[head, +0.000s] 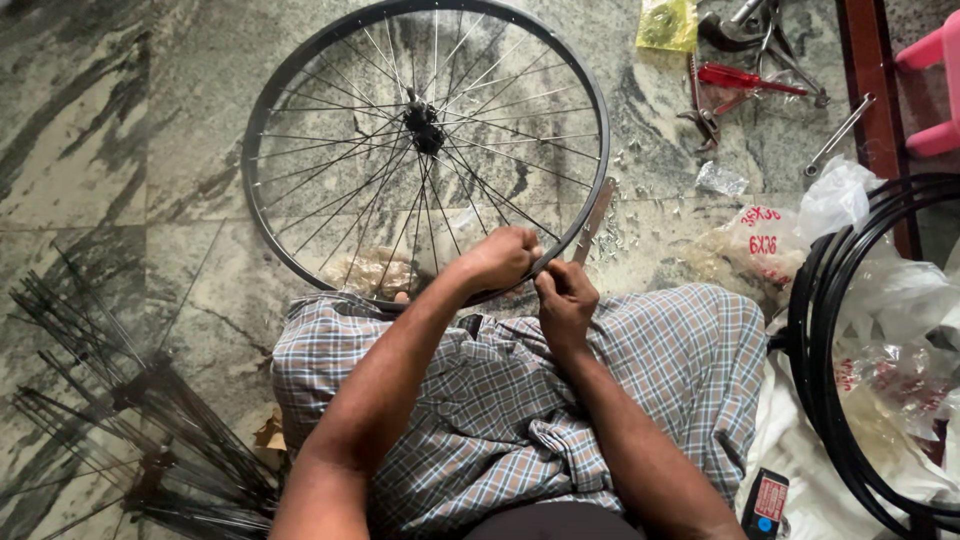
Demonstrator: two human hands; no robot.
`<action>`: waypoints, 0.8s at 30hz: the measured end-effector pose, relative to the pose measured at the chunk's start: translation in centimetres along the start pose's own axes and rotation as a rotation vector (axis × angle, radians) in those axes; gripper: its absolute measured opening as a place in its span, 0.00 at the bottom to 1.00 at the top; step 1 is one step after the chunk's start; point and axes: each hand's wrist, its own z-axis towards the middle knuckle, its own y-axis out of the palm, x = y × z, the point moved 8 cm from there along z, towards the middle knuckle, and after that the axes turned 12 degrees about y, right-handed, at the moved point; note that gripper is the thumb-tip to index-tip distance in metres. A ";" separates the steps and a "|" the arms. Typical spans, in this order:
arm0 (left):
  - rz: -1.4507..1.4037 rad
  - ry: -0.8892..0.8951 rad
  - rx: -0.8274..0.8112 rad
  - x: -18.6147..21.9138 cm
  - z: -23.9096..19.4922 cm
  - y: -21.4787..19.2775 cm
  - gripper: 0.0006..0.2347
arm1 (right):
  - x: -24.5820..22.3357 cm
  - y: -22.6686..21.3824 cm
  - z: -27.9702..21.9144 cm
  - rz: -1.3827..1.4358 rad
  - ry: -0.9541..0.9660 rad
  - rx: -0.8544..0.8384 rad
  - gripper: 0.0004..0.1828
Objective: The person sits on the floor and installs a rim tape onto a bicycle wheel rim, then handles a separate rim and a bundle of spokes. The person uses a small tool to press the tape into place and adjusts the rim by hand.
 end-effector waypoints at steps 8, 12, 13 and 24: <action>-0.128 0.058 -0.042 1.1 -0.2 -1.0 0.10 | -1.7 0.5 -0.1 -0.008 0.074 0.000 0.04; -0.175 0.075 -0.083 0.9 0.0 -1.0 0.09 | -3.7 0.9 -0.2 -0.185 -0.119 0.011 0.03; -0.137 0.069 -0.067 0.8 0.1 -0.8 0.09 | -3.9 0.8 -0.3 -0.207 -0.149 0.016 0.03; 0.438 0.080 0.116 1.3 -1.8 -1.1 0.13 | 8.8 0.7 1.1 0.451 0.462 -0.300 0.06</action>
